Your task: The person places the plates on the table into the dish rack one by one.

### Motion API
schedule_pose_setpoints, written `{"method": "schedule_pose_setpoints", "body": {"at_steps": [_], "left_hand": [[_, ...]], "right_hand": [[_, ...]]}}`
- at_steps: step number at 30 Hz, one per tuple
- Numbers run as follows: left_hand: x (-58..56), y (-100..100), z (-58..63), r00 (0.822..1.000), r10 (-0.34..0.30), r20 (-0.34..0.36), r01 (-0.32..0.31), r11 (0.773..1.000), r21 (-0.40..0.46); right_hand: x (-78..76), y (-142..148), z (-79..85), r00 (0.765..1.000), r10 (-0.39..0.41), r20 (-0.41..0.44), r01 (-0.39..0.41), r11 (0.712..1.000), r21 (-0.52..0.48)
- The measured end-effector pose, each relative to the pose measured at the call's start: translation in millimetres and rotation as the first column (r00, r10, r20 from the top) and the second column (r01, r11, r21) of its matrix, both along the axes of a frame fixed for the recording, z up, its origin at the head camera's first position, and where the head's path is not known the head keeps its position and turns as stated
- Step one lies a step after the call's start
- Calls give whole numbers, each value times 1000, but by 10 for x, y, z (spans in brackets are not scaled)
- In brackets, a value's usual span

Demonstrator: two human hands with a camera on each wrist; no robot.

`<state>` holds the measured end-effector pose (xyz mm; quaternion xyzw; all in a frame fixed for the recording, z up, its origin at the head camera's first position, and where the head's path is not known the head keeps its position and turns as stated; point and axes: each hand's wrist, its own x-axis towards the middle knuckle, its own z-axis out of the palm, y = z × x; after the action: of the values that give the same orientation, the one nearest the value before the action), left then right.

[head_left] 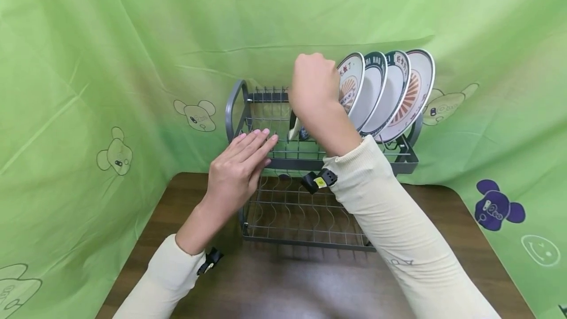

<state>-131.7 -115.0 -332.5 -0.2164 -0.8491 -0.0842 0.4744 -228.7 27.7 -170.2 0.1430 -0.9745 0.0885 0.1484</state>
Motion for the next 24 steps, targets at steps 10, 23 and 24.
{"method": "schedule_pose_setpoints", "body": {"at_steps": [10, 23, 24], "left_hand": [[-15, -19, -27, 1000, -3, 7, 3, 1000, -8], [-30, 13, -95, 998, -44, 35, 45, 999, -17], [-25, 7, -98, 998, -49, 38, 49, 999, -17]], "right_hand": [[42, 175, -70, 999, 39, 0, -39, 997, -61], [246, 1241, 38, 966, -51, -254, -56, 916, -398], [239, 1334, 44, 961, -78, -264, -42, 906, -422]]}}
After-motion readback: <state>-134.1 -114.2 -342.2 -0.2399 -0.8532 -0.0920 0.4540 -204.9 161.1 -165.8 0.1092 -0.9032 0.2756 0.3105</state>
